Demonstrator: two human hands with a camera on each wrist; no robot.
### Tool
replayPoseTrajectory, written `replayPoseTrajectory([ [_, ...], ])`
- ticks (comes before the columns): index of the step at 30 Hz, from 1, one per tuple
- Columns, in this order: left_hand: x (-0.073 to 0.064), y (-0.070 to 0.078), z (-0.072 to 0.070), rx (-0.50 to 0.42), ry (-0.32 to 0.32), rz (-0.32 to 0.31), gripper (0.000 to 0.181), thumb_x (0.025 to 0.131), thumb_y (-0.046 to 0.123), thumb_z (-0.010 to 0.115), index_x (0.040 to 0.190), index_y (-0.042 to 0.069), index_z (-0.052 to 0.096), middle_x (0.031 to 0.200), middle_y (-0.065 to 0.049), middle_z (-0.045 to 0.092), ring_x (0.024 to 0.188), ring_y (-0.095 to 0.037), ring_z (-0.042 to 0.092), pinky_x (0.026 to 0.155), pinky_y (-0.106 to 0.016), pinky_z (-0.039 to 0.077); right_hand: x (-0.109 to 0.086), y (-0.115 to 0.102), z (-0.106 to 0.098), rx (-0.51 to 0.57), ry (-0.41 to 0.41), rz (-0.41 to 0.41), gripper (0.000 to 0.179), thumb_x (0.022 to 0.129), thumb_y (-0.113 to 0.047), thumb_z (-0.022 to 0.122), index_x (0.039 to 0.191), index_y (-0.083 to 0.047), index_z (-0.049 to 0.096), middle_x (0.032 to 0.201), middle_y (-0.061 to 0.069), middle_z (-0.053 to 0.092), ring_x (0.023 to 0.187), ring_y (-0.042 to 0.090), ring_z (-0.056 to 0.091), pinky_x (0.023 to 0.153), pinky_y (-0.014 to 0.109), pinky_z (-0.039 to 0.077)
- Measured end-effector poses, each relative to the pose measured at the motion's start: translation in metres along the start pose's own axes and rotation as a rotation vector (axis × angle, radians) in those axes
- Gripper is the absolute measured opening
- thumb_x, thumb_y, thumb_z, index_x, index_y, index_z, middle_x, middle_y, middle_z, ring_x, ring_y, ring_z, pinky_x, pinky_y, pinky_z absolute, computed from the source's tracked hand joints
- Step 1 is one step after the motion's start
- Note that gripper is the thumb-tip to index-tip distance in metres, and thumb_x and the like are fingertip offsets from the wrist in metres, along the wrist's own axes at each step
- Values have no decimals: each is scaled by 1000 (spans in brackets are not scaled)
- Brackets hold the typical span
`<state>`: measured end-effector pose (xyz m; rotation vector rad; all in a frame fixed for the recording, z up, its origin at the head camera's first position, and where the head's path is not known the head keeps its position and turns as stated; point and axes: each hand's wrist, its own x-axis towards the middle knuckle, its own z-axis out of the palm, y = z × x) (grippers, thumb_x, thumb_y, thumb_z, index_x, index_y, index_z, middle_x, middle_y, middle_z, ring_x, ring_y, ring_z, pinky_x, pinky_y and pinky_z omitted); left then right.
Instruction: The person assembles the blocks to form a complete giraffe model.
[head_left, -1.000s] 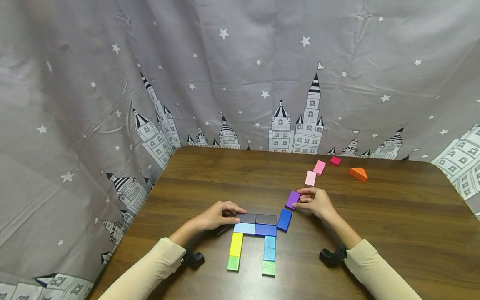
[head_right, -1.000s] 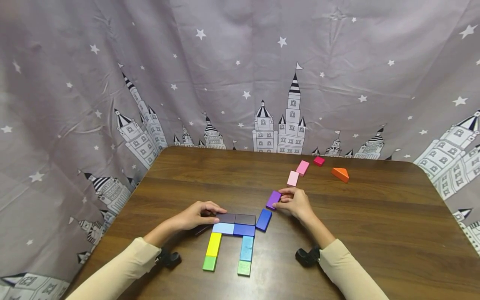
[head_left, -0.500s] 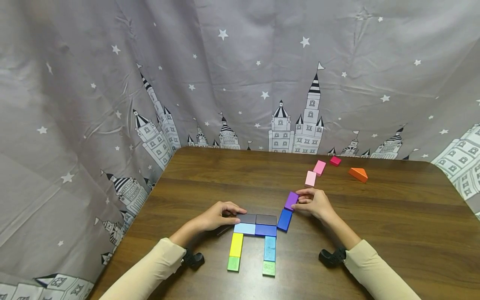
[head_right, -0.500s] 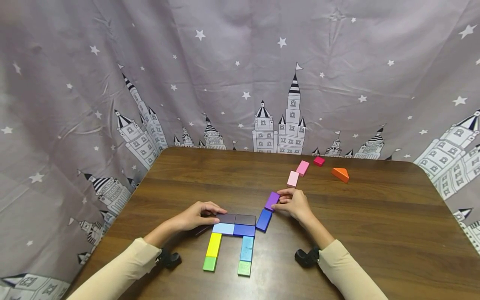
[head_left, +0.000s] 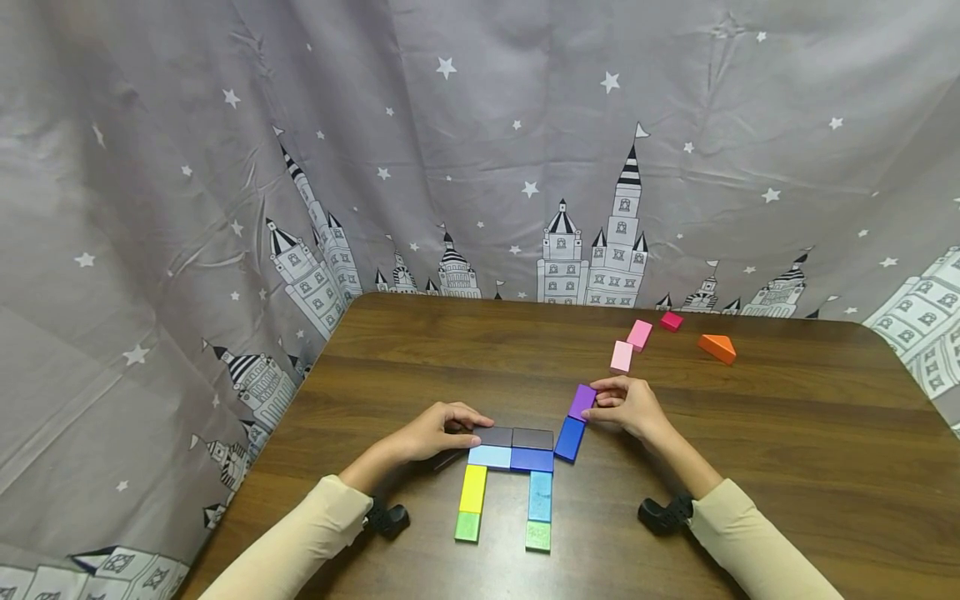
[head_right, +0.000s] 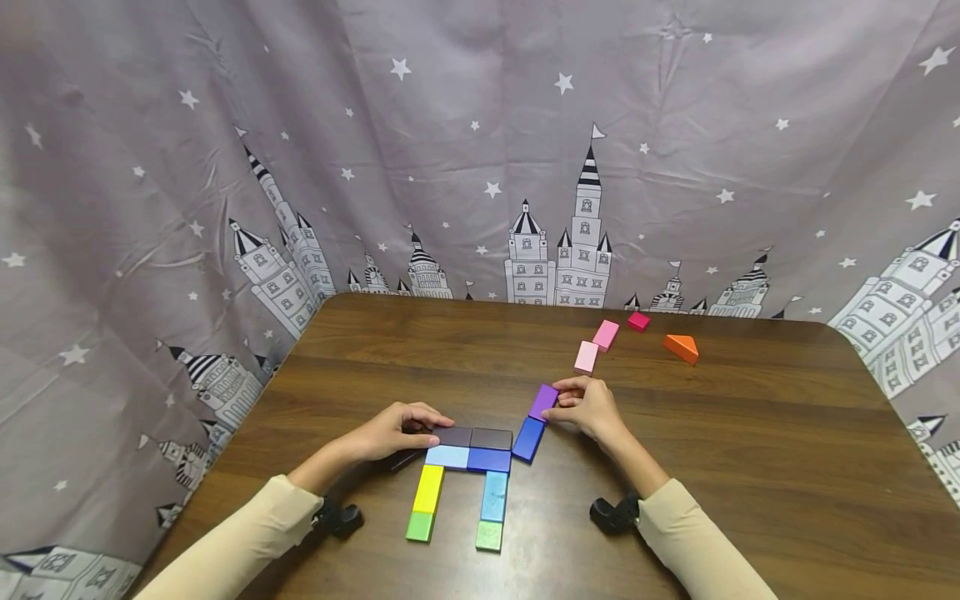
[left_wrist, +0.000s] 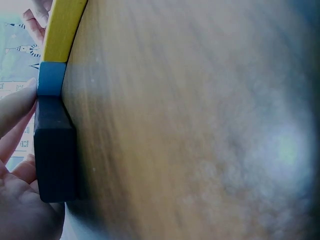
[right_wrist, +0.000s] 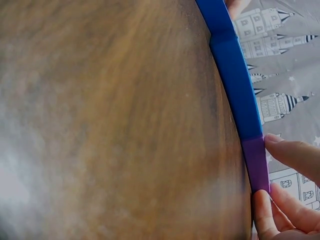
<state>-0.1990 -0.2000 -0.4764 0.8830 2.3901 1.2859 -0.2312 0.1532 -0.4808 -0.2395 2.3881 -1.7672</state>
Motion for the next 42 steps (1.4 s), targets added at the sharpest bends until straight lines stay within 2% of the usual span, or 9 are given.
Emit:
replayPoseTrajectory([
  [16,2,3,-2,10,-8,-1,31,95,10,69,124,0,69,118,-11,68,110,-24,60,93,-34,51,1,-1,0,-35,0,-12,46,74,2,86,112,18,65,93,17,68,80,15,62,69,15,53],
  [25,2,3,-2,6,-9,12,31,95,10,69,123,-1,69,117,-11,68,109,-25,60,93,-36,51,1,1,-4,-25,4,-30,43,77,2,84,111,19,64,94,22,68,78,10,63,70,16,54],
  [36,2,0,-3,6,-15,6,31,95,11,69,124,0,69,118,-10,68,110,-25,59,93,-37,50,8,-2,-25,26,115,-52,47,78,4,82,117,20,60,107,32,66,78,6,64,70,16,54],
  [42,0,2,-2,7,-14,5,31,95,11,69,124,0,69,118,-11,68,109,-26,59,93,-39,50,16,2,-37,5,195,-43,49,77,3,83,117,19,61,109,34,65,79,6,65,72,15,54],
])
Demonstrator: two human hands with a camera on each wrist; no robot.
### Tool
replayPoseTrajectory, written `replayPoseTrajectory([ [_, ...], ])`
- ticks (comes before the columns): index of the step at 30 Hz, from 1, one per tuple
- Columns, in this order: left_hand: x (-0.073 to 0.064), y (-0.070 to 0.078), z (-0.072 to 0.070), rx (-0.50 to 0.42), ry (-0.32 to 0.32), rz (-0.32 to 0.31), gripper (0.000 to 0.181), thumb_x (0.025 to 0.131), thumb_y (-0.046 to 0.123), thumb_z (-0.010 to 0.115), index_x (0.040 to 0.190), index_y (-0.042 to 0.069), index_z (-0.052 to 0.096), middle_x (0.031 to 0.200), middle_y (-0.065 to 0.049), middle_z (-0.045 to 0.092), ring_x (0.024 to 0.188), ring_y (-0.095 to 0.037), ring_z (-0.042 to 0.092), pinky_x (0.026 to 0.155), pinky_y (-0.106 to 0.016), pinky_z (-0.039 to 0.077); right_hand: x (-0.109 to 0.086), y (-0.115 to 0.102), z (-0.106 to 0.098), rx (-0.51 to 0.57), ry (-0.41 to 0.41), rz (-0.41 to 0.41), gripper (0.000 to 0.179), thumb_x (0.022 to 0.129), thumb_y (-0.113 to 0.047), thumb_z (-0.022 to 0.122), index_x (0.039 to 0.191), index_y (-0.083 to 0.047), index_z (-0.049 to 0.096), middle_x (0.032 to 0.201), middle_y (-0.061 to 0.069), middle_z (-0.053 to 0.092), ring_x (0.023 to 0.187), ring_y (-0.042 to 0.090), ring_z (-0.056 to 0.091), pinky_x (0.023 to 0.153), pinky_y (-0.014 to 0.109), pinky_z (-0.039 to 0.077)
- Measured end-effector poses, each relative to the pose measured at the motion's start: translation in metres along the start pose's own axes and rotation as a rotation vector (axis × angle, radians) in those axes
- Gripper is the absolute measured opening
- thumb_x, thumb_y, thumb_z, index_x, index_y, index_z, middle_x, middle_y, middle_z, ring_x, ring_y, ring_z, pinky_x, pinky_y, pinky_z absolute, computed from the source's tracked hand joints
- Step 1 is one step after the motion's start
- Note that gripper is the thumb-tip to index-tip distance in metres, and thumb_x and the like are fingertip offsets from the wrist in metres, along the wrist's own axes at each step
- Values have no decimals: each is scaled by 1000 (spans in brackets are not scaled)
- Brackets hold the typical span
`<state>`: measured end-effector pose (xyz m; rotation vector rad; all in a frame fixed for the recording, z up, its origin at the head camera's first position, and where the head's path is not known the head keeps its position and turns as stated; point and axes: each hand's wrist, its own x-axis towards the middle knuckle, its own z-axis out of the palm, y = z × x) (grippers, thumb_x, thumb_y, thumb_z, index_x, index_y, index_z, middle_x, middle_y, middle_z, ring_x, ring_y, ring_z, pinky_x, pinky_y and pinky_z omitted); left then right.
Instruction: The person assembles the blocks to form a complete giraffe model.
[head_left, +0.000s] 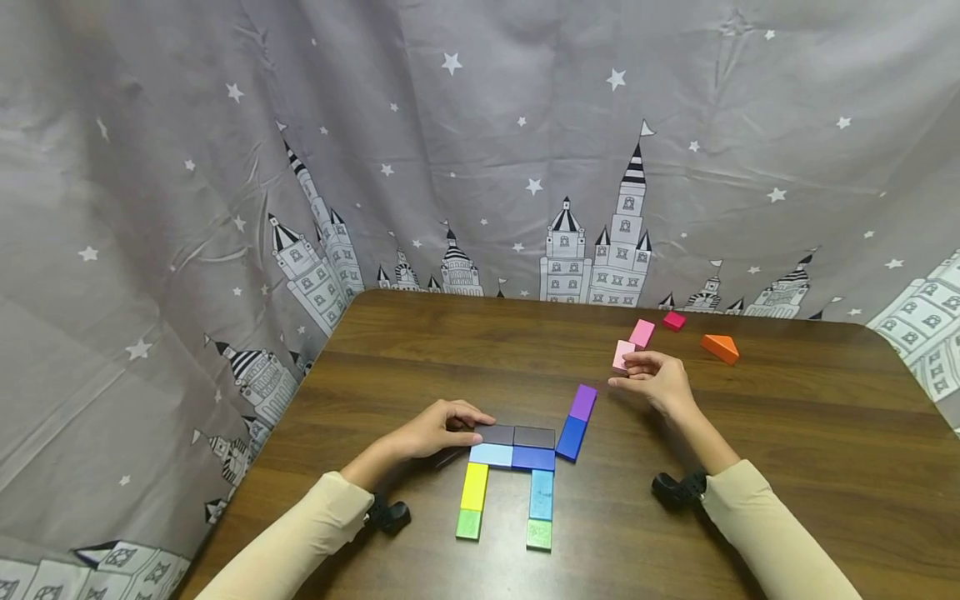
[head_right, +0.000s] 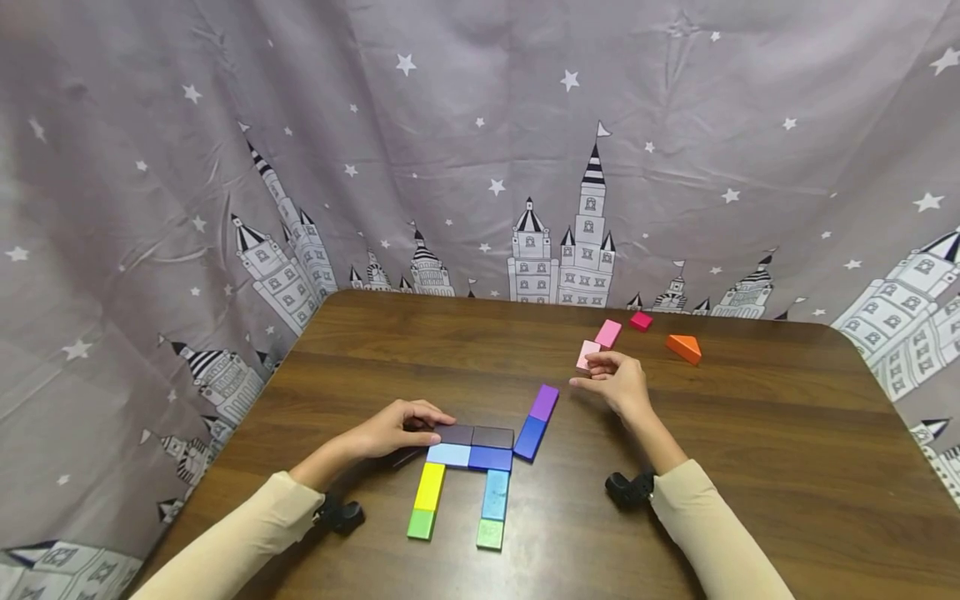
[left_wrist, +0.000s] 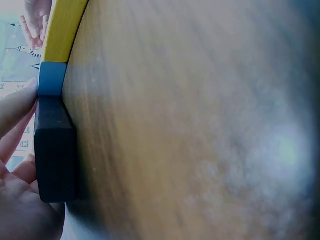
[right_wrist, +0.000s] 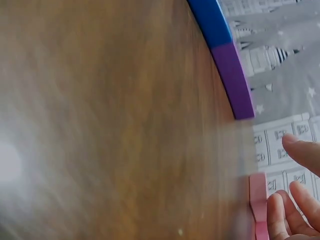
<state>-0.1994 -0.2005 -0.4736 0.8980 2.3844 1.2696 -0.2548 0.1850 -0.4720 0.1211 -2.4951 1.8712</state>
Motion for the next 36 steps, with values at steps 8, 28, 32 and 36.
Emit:
replayPoseTrajectory([
  [8,0,1,1,0,2,4,31,95,11,69,124,-1,69,118,-11,68,110,-27,60,94,-41,50,9,5,-5,-1,91,17,53,74,5,85,118,19,60,110,35,63,81,10,64,71,12,52],
  [28,-2,0,1,-1,3,-4,31,95,11,69,124,0,69,118,-11,67,110,-25,59,94,-38,50,23,13,-6,-89,100,91,63,72,0,88,126,15,59,118,33,62,82,6,63,70,10,51],
  [32,-1,1,0,-3,4,0,31,95,11,69,124,-1,69,118,-11,67,111,-25,60,94,-37,50,25,14,-5,-88,94,88,65,71,2,88,127,16,57,121,33,61,80,2,63,70,10,51],
  [36,-1,1,0,-1,5,0,31,95,10,69,124,-1,69,118,-11,68,110,-25,60,93,-36,50,28,15,-6,-87,87,84,67,71,4,87,128,16,56,124,33,60,81,2,63,70,10,51],
])
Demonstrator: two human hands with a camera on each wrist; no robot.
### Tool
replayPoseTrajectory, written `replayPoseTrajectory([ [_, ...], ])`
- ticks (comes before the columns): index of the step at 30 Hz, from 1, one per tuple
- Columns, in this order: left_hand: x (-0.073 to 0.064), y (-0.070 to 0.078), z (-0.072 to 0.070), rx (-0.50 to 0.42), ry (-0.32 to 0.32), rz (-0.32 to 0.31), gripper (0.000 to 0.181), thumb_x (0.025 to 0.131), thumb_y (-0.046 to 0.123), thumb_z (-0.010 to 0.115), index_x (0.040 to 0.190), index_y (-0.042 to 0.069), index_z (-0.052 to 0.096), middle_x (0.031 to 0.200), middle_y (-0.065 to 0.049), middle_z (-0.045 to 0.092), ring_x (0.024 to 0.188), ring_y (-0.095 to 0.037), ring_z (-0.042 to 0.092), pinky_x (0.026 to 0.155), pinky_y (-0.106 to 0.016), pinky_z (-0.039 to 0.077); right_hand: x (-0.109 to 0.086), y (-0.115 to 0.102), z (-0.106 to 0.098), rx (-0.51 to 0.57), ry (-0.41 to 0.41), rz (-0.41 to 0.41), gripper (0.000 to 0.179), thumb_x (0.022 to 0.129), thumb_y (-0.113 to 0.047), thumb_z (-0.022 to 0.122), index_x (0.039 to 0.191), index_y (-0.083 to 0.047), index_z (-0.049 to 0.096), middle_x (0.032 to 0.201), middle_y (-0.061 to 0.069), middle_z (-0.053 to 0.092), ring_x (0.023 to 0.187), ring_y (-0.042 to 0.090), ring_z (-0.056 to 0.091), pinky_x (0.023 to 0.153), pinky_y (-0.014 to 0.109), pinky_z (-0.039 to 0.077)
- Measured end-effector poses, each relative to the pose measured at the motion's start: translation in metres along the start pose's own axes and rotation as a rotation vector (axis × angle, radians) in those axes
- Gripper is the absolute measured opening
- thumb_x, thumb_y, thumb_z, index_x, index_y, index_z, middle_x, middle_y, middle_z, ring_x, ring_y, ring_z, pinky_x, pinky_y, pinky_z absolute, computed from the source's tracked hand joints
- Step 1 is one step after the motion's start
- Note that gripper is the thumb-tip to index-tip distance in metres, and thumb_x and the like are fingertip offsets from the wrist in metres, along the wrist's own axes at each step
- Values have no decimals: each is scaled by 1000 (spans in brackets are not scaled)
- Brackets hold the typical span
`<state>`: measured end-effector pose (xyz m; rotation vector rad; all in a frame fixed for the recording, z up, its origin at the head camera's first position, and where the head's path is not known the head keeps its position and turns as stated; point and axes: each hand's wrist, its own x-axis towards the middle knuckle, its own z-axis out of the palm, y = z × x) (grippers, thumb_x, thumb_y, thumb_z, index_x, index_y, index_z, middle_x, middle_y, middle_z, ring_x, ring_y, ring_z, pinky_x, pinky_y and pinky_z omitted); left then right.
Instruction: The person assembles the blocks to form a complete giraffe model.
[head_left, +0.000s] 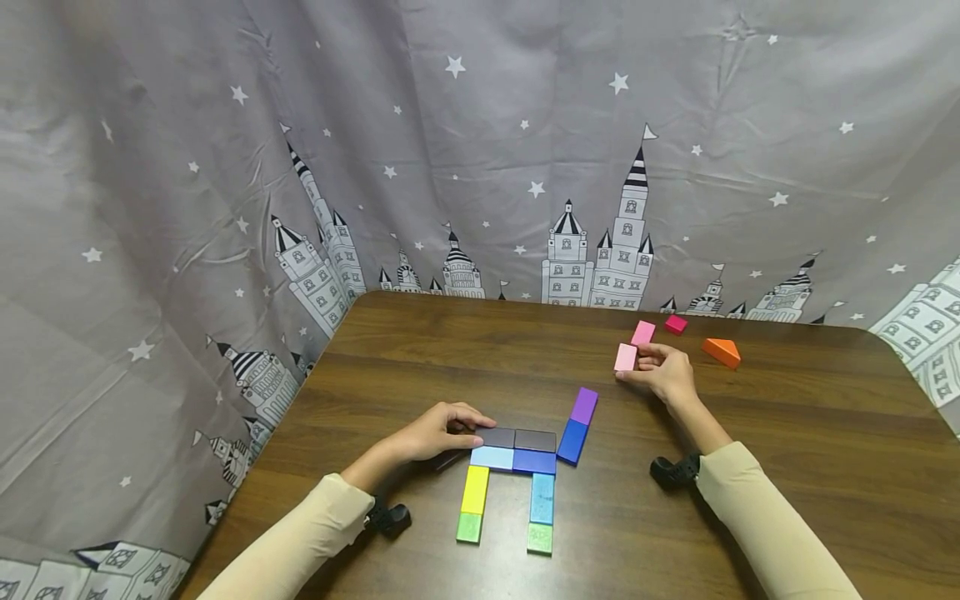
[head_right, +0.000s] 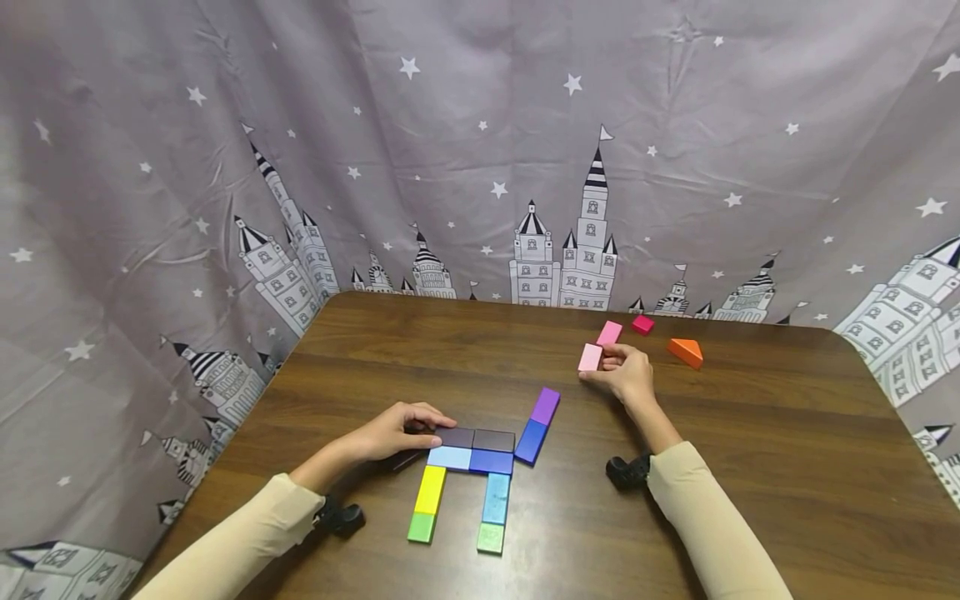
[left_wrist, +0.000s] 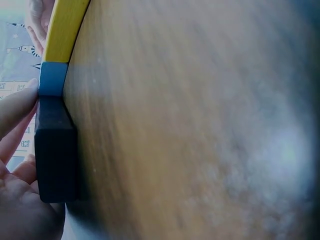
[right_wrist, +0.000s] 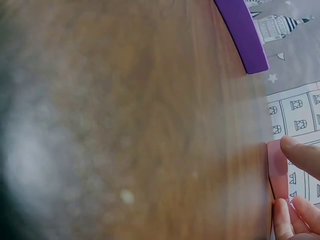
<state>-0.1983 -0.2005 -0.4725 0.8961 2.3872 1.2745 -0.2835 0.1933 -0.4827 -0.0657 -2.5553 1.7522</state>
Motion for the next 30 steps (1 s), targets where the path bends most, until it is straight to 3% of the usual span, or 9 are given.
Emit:
replayPoseTrajectory([
  [11,1,2,0,1,-5,-4,31,95,10,69,124,0,69,119,-10,68,111,-24,60,94,-37,51,2,-2,-2,-15,-40,-9,67,71,4,87,131,13,56,123,34,60,81,4,64,69,11,52],
  [18,0,3,0,-2,-6,-10,31,95,12,69,124,0,69,119,-10,67,111,-24,59,94,-37,50,2,-4,-3,-53,-57,-12,67,71,4,88,131,10,59,124,32,60,88,15,66,69,11,51],
  [25,0,3,0,1,-6,-16,31,95,11,69,124,0,69,119,-10,67,110,-22,59,93,-35,50,4,-4,-3,-68,-57,-10,66,70,5,87,130,12,59,112,31,65,81,9,63,66,11,50],
  [30,-1,3,-1,-1,-3,-14,31,95,11,69,124,0,69,119,-10,68,110,-23,59,93,-35,50,5,-4,-4,-69,-67,-22,66,69,5,88,128,13,59,108,31,66,82,12,63,66,11,50],
])
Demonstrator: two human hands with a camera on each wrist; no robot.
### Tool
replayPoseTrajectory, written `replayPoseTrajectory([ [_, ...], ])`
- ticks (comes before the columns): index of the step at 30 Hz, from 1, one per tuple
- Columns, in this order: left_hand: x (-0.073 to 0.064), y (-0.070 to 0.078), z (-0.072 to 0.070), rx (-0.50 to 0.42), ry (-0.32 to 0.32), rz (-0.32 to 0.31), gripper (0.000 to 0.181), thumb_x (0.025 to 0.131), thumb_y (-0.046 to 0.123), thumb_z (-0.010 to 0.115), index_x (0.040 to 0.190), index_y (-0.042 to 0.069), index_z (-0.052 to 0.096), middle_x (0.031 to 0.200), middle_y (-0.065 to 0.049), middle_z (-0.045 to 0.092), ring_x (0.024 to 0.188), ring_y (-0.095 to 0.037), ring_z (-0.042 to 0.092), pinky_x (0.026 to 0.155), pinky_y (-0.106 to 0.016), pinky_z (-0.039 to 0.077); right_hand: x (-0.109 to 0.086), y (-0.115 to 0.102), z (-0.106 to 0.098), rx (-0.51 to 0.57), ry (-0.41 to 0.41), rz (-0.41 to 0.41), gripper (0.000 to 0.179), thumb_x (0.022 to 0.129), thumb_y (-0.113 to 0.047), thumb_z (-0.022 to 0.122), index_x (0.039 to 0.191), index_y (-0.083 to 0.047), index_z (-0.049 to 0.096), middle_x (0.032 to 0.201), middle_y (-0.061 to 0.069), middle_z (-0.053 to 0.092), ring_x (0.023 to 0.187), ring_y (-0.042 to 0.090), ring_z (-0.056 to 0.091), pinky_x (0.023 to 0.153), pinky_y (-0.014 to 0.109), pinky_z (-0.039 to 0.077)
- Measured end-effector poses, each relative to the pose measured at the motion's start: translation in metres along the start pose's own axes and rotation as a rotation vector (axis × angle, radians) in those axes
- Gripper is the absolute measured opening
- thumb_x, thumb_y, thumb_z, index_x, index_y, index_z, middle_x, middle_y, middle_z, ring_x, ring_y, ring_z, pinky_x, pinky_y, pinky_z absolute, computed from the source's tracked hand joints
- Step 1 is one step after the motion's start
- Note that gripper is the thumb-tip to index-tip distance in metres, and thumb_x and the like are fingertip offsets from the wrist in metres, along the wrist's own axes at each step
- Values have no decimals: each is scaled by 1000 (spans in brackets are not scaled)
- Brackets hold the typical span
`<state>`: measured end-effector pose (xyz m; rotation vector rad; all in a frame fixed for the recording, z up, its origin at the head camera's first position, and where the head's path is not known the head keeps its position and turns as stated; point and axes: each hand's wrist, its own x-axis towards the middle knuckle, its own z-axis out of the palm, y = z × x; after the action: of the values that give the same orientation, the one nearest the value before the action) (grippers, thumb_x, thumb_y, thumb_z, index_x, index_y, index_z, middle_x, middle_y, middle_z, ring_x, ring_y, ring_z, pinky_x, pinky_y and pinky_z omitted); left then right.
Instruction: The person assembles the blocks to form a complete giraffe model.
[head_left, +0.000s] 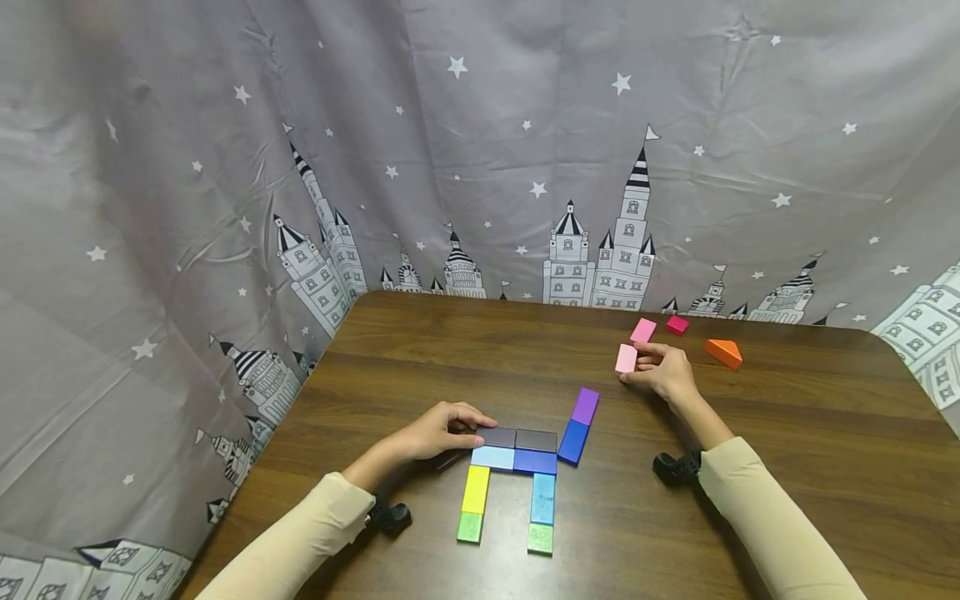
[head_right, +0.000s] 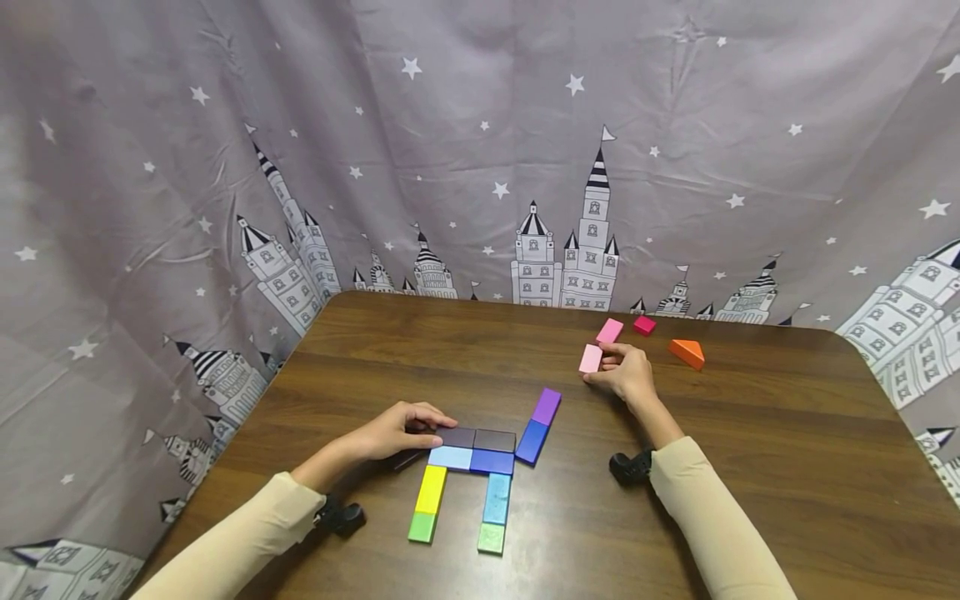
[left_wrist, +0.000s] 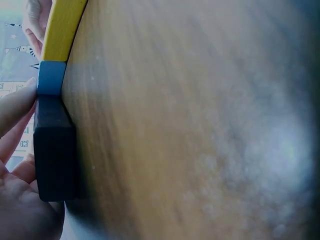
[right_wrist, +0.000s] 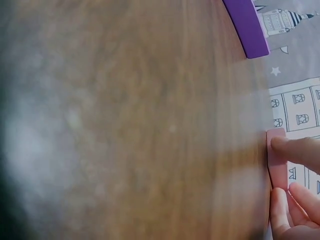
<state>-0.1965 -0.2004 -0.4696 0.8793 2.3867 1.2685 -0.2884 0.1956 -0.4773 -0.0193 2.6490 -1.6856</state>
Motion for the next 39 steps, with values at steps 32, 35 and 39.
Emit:
replayPoseTrajectory([
  [32,-1,0,0,1,1,-3,31,95,12,69,124,0,69,119,-10,67,112,-25,59,96,-37,50,-1,-2,-3,-11,-60,33,64,68,-2,91,121,15,59,106,24,68,79,5,62,68,11,50],
  [35,-1,1,0,2,0,-3,31,95,11,69,124,0,69,119,-10,67,112,-25,59,95,-37,50,-1,-4,-1,-6,-62,30,64,67,-2,92,120,14,61,101,23,70,79,7,63,68,11,50],
  [39,0,2,0,7,0,-1,31,95,10,68,124,-1,69,118,-11,68,111,-25,60,95,-38,51,-1,-6,3,3,-73,19,63,67,-1,91,121,15,60,103,25,69,85,13,65,69,11,50],
])
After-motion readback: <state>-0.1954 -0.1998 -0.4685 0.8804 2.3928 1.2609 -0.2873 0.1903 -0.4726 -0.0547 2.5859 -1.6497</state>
